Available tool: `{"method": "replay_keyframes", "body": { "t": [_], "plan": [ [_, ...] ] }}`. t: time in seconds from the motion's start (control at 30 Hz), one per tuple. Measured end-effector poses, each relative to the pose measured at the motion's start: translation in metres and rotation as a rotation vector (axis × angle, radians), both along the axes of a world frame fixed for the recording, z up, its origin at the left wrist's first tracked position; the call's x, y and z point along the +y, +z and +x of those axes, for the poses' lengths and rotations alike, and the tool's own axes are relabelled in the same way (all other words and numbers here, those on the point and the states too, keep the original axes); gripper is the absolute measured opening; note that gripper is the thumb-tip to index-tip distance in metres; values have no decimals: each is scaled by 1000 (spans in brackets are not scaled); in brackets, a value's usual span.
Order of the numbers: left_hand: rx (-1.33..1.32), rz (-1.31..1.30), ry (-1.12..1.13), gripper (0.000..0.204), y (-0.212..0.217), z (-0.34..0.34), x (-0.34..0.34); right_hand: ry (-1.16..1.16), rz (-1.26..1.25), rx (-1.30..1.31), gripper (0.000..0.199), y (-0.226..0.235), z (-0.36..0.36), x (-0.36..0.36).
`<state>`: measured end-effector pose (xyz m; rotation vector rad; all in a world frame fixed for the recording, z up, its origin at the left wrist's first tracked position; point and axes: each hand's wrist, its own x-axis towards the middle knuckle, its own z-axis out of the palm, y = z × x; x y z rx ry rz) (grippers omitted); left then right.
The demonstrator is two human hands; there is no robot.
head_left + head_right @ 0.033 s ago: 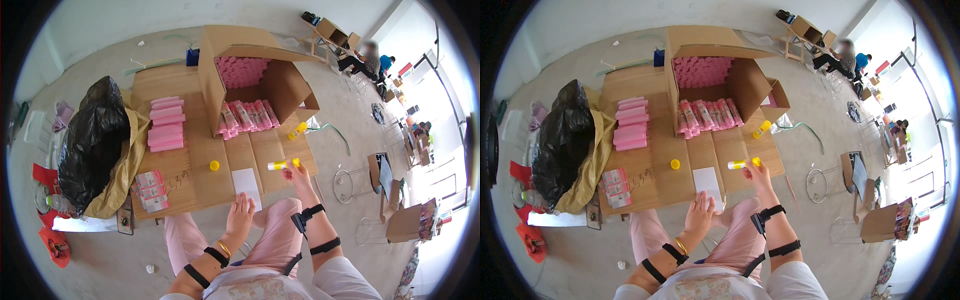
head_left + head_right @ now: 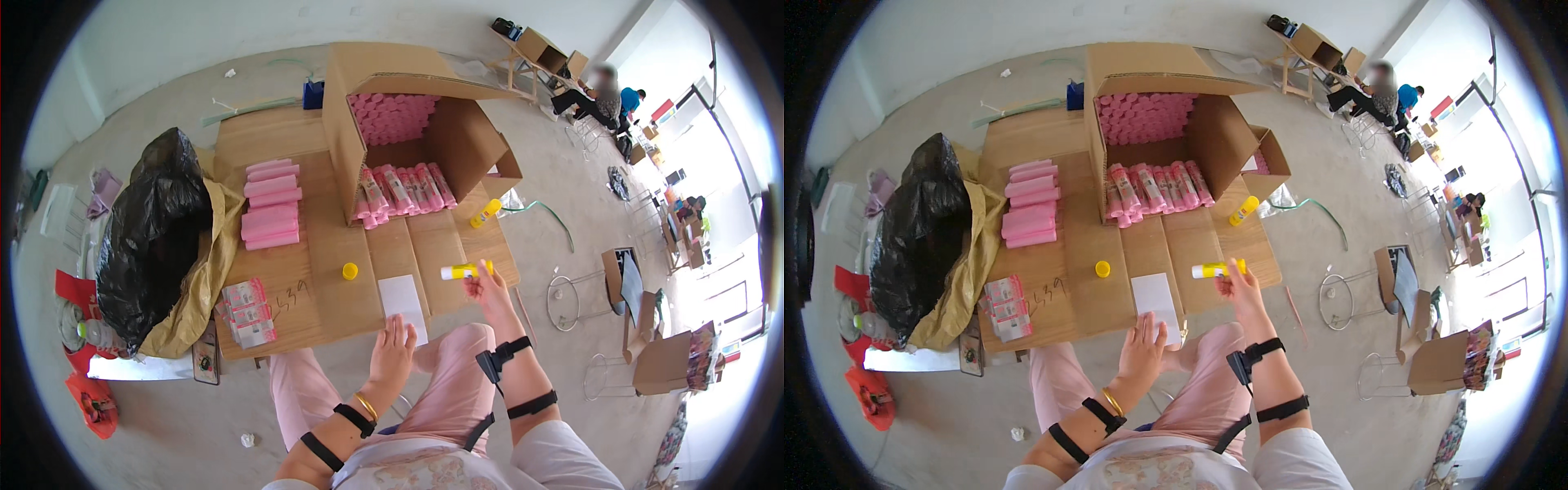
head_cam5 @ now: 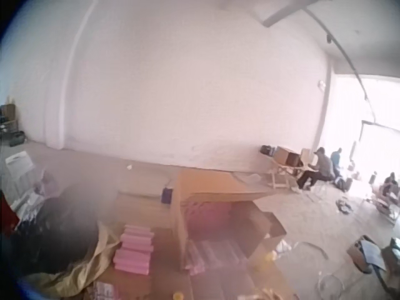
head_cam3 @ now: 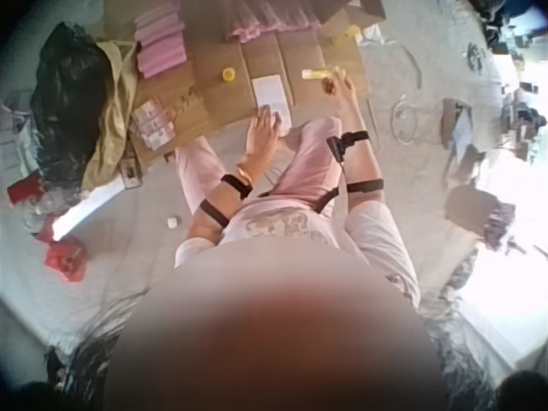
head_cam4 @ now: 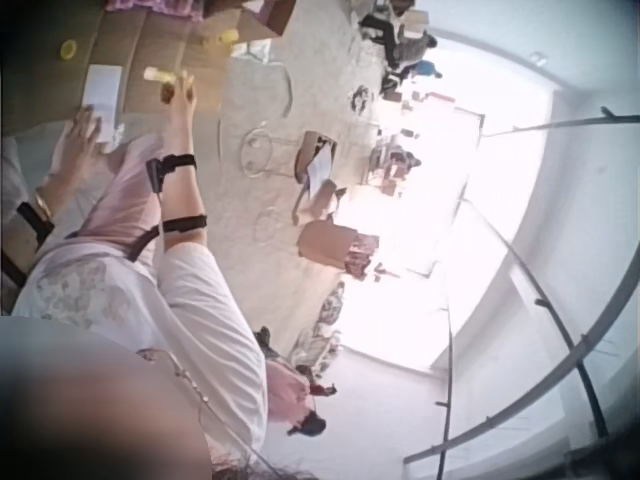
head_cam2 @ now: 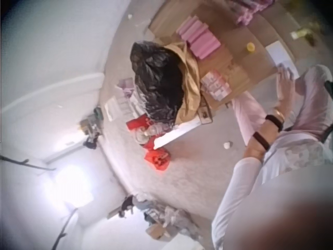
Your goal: Applying paper labels to pink cylindrical objects using a glue stick.
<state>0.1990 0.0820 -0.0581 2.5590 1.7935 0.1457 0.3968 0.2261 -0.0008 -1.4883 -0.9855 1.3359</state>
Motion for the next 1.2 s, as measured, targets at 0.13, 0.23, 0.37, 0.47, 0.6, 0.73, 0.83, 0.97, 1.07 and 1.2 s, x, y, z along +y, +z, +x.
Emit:
{"method": "replay_keyframes", "body": {
  "t": [0.13, 0.23, 0.37, 0.47, 0.6, 0.73, 0.83, 0.97, 1.07, 1.2],
  "plan": [
    [-263, -120, 40, 63, 35, 0, 13, -157, -205, 565, 29, -14, 51, -24],
    [-427, -156, 113, 56, 40, -3, 25, -104, -203, 721, 31, -23, 62, -38],
    [-527, -107, 219, 41, 30, -10, 40, 32, -194, 662, 31, -14, 53, -51],
    [-780, -100, 321, 26, 28, -13, 43, 174, -189, 544, 33, -9, 48, -52],
    [-886, -195, 371, 17, 12, -29, 17, 114, -84, 410, 38, -9, 36, -36],
    [-1115, -437, 556, 21, -37, -45, -24, 172, 199, 148, 44, -40, 14, -8],
    [-1256, -573, 617, 28, -38, -41, -29, 173, 251, -41, 41, -47, 0, 7],
    [-1409, -753, 716, 33, -17, -27, -21, 123, 430, -404, 39, -47, -12, 12],
    [-1377, -831, 793, 35, 4, -19, -11, 135, 428, -495, 37, -48, -15, 11],
    [-1376, -835, 824, 37, 10, -18, -6, 162, 477, -515, 37, -46, -18, 10]
  ]
}}
